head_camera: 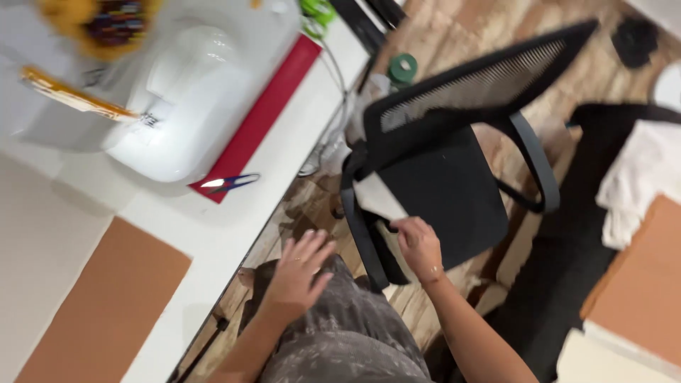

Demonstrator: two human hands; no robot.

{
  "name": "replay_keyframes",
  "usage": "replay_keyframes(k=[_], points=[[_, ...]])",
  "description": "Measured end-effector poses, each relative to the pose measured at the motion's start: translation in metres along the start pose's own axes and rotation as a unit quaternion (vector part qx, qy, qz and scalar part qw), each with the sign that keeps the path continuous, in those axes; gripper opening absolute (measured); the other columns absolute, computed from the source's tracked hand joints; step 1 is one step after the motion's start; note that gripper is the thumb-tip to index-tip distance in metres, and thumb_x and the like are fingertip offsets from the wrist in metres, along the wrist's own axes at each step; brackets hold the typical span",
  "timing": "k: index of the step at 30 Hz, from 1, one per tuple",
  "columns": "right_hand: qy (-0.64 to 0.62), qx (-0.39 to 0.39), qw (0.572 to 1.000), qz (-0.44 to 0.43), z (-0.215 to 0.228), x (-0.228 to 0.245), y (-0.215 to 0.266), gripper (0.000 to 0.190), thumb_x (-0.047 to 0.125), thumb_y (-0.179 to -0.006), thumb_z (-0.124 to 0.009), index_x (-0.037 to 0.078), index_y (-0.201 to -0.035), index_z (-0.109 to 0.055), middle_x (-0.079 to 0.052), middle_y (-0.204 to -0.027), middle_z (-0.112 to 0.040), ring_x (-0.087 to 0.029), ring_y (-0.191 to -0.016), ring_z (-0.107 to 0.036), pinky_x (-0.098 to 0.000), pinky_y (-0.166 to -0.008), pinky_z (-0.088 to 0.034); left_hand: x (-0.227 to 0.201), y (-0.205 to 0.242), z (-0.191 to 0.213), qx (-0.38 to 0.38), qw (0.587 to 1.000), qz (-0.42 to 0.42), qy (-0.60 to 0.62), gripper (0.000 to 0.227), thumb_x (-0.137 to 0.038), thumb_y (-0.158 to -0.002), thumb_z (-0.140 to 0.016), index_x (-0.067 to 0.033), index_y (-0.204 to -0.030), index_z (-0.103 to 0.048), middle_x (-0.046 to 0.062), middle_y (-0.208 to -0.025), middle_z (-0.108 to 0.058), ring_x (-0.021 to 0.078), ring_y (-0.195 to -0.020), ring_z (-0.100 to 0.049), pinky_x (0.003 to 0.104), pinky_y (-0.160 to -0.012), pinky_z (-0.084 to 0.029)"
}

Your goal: The person pins a strip of light-colored fabric onto a larger piece of fabric on a white table. They then move to a chair to select different fabric pieces, returning to the table to layer a brown fabric and a white fabric on top of the pinned piece.

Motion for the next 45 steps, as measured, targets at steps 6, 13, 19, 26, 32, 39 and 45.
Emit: replay_keyframes(k=[6, 13, 19, 26, 32, 39, 45], points=[[-0.155, 0.160, 0.932, 0.284, 0.058, 0.167, -0.051, 0.030, -0.006, -0.081, -0.059, 0.013, -0.099, -0.074, -0.002, -0.101, -0.073, -0.019, -0.092, -0.070, -0.0335, -0.080, -0.049, -0.041, -0.008, 0.054, -0.079, 0.992, -0.091, -0.025, 0.049, -0.021, -0.099, -0.062, -0.0141, -0.146, -0.050, 0.007, -0.160, -0.041, 0.0275, -0.151, -0.031, 0.056, -0.122, -0.016], [-0.157, 0.247, 0.852, 0.433, 0.077, 0.290, -0.075, 0.021, 0.006, -0.090, -0.064, 0.012, -0.110, -0.069, -0.005, -0.098, -0.072, -0.024, -0.086, -0.068, -0.0363, -0.080, -0.051, -0.026, 0.086, 0.135, -0.209, 0.975, -0.040, -0.064, 0.026, -0.036, -0.101, -0.067, -0.0144, -0.086, -0.064, 0.000, -0.074, -0.057, 0.0252, -0.070, -0.056, 0.035, -0.076, -0.044], [-0.081, 0.118, 0.793, 0.593, 0.061, 0.412, -0.068, 0.014, 0.009, -0.093, -0.075, 0.018, -0.104, -0.077, 0.006, -0.062, -0.047, -0.012, -0.053, -0.044, -0.0285, -0.044, -0.036, -0.031, 0.185, 0.164, -0.200, 0.937, 0.286, 0.026, 0.028, -0.037, -0.103, -0.059, -0.0115, -0.112, -0.068, 0.010, -0.090, -0.075, 0.0328, -0.072, -0.071, 0.049, -0.052, -0.055], [-0.265, 0.378, 0.683, 0.565, 0.024, 0.519, -0.017, 0.038, 0.034, -0.103, -0.046, 0.005, -0.101, -0.070, -0.008, -0.097, -0.075, -0.024, -0.088, -0.074, -0.0331, -0.075, -0.057, -0.063, 0.288, 0.193, -0.523, 0.827, 0.161, 0.128, 0.018, -0.016, -0.102, -0.056, -0.0045, -0.103, -0.071, 0.010, -0.102, -0.073, 0.0252, -0.099, -0.069, 0.041, -0.089, -0.056], [-0.241, 0.458, 0.530, 0.672, 0.035, 0.570, 0.043, 0.019, 0.005, -0.097, -0.054, 0.010, -0.105, -0.071, -0.012, -0.097, -0.075, -0.040, -0.089, -0.074, -0.0463, -0.070, -0.063, -0.063, 0.354, 0.210, -0.484, 0.840, 0.244, 0.026, 0.085, -0.019, -0.087, -0.076, -0.0007, -0.157, -0.032, 0.025, -0.158, -0.042, 0.0437, -0.148, -0.036, 0.061, -0.122, -0.017], [-0.074, 0.449, 0.394, 0.799, 0.042, 0.594, 0.048, 0.053, -0.005, -0.091, -0.053, 0.013, -0.141, -0.055, -0.003, -0.131, -0.065, -0.029, -0.104, -0.067, -0.0418, -0.068, -0.054, -0.034, 0.379, 0.220, -0.293, 0.919, 0.256, 0.060, 0.046, -0.025, -0.089, -0.075, -0.0205, -0.132, -0.059, 0.000, -0.116, -0.077, 0.0194, -0.107, -0.071, 0.050, -0.117, -0.032], [0.162, 0.461, 0.510, 0.708, -0.060, 0.524, -0.011, 0.058, 0.015, -0.087, -0.068, 0.030, -0.141, -0.053, 0.003, -0.105, -0.069, -0.025, -0.092, -0.067, -0.0435, -0.077, -0.058, -0.002, 0.422, 0.211, -0.105, 0.928, 0.351, 0.068, 0.029, -0.029, -0.093, -0.073, -0.0185, -0.121, -0.072, 0.002, -0.091, -0.081, 0.0198, -0.084, -0.076, 0.048, -0.115, -0.033]])
Point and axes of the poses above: each hand's wrist, its own y-axis away from the middle knuckle, its own z-axis out of the back of the hand, x = y × z, the point moved 7 cm from there along -y, towards the middle knuckle
